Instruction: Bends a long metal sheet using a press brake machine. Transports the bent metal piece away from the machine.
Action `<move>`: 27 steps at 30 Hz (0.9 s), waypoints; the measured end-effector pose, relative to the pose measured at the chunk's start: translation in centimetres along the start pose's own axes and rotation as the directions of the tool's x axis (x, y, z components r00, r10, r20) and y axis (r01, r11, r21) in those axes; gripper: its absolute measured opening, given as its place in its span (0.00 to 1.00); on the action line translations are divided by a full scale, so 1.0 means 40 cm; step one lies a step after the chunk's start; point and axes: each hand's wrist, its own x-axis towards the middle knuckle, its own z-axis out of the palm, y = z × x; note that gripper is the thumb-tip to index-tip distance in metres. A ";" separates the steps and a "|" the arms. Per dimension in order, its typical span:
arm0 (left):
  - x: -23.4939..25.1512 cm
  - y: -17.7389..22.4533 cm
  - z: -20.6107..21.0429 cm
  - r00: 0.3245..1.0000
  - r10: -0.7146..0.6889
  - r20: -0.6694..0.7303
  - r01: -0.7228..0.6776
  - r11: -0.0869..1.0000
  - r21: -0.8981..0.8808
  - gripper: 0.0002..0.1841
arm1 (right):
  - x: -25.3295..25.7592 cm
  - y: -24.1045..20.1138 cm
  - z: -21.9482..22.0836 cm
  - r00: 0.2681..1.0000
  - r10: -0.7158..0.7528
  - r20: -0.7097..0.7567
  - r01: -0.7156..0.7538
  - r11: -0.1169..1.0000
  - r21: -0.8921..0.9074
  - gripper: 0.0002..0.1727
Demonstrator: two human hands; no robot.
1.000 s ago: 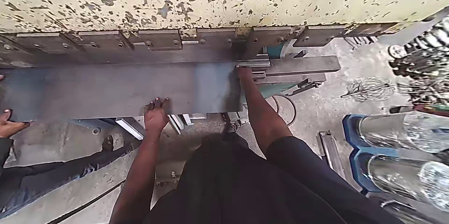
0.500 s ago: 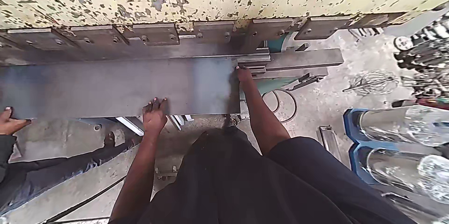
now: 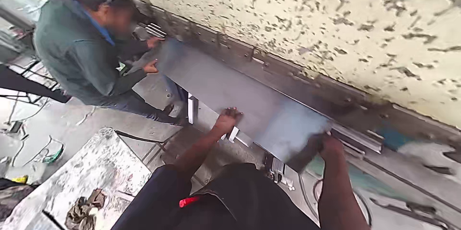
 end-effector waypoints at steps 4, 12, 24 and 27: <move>-0.005 0.002 0.004 1.000 0.004 -0.005 -0.004 1.000 0.014 0.39 | 0.033 0.022 0.014 1.000 -0.005 -0.022 0.004 1.000 -0.023 0.31; -0.024 0.026 -0.064 0.999 0.021 0.047 -0.024 0.998 0.051 0.29 | -0.038 -0.028 0.012 0.996 -0.061 -0.068 0.038 0.951 -0.305 0.31; -0.058 0.033 0.003 0.995 0.028 -0.095 -0.018 0.995 0.098 0.25 | -0.028 0.029 0.019 0.990 -0.048 -0.133 0.003 0.948 -0.317 0.34; -0.059 0.029 0.021 0.997 0.003 -0.072 0.000 0.999 0.040 0.27 | -0.020 0.041 0.024 0.988 -0.044 -0.151 -0.002 0.956 -0.292 0.33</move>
